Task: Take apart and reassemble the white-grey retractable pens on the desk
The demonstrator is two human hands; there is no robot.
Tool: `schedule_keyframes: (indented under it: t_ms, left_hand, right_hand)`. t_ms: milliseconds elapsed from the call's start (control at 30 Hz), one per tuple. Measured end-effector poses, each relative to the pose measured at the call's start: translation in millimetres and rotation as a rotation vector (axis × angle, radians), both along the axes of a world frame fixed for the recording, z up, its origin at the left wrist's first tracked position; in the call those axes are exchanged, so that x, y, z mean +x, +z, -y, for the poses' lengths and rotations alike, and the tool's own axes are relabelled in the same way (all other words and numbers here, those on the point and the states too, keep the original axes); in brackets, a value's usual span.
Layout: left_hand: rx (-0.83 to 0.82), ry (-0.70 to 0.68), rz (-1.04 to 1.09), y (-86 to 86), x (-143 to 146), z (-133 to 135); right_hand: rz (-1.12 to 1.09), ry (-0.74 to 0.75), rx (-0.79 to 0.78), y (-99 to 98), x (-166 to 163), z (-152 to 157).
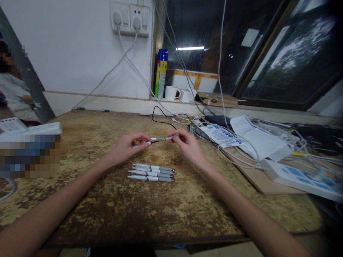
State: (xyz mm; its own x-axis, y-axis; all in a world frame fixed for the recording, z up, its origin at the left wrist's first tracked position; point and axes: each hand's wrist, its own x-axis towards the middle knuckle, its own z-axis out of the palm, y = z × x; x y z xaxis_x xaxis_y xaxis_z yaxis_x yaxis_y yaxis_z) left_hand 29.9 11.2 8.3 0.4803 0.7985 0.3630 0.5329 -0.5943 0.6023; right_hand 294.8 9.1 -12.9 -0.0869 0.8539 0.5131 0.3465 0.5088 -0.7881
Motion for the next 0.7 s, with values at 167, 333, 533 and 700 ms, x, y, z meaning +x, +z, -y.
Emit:
schedule_keyframes:
  t_ms: [167,333,533,700]
  left_hand:
    - [0.000,-0.023,0.000,-1.9,0,-1]
    - [-0.008,-0.035,0.005,-1.4,2,1]
    - [-0.027,-0.083,0.016,0.9,7,6]
    - [-0.049,-0.125,0.030,0.2,8,7]
  right_hand:
    - [0.029,0.037,0.028,0.7,-3,3]
    - [0.060,0.074,0.051,1.9,-7,8]
    - [0.097,0.135,0.079,4.2,-14,15]
    - [0.133,0.204,0.117,3.6,-23,22]
